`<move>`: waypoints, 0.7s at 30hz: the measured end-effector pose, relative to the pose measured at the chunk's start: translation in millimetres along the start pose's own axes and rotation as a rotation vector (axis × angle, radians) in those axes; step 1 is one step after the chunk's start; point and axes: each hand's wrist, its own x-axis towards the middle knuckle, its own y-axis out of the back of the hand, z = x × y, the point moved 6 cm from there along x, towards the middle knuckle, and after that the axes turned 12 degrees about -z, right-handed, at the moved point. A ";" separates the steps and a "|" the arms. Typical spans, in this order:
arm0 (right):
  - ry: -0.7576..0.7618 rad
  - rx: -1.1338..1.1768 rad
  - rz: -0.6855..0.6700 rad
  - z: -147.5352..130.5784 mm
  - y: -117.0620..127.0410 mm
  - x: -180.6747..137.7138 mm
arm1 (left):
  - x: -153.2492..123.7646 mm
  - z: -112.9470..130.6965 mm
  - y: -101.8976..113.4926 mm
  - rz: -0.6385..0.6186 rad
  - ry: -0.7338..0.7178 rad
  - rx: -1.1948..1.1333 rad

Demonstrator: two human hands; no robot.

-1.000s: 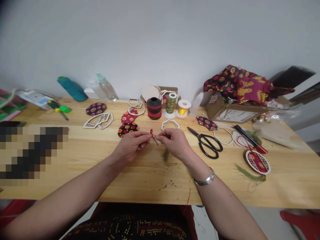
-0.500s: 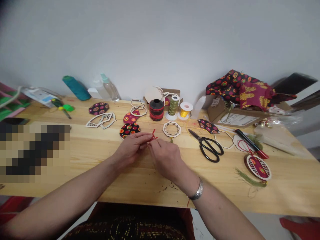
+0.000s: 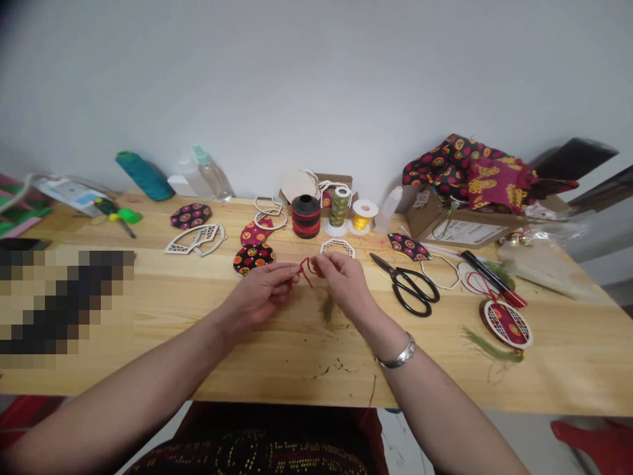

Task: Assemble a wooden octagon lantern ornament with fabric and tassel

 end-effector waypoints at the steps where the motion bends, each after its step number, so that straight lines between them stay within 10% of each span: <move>1: -0.068 0.155 -0.060 6.1 -4.4 2.0 | -0.3 -0.5 -0.7 -0.001 0.002 0.013; 5: -0.181 0.390 -0.242 11.5 -23.5 -0.3 | -1.9 -2.2 -5.1 -0.011 0.006 0.049; 11: -0.298 0.081 -0.102 23.2 -11.9 -3.3 | -2.5 3.6 -3.8 0.026 -0.076 0.108; 21: -0.108 0.201 -0.070 14.4 -9.0 1.4 | -3.6 -2.2 -7.7 -0.011 -0.014 0.239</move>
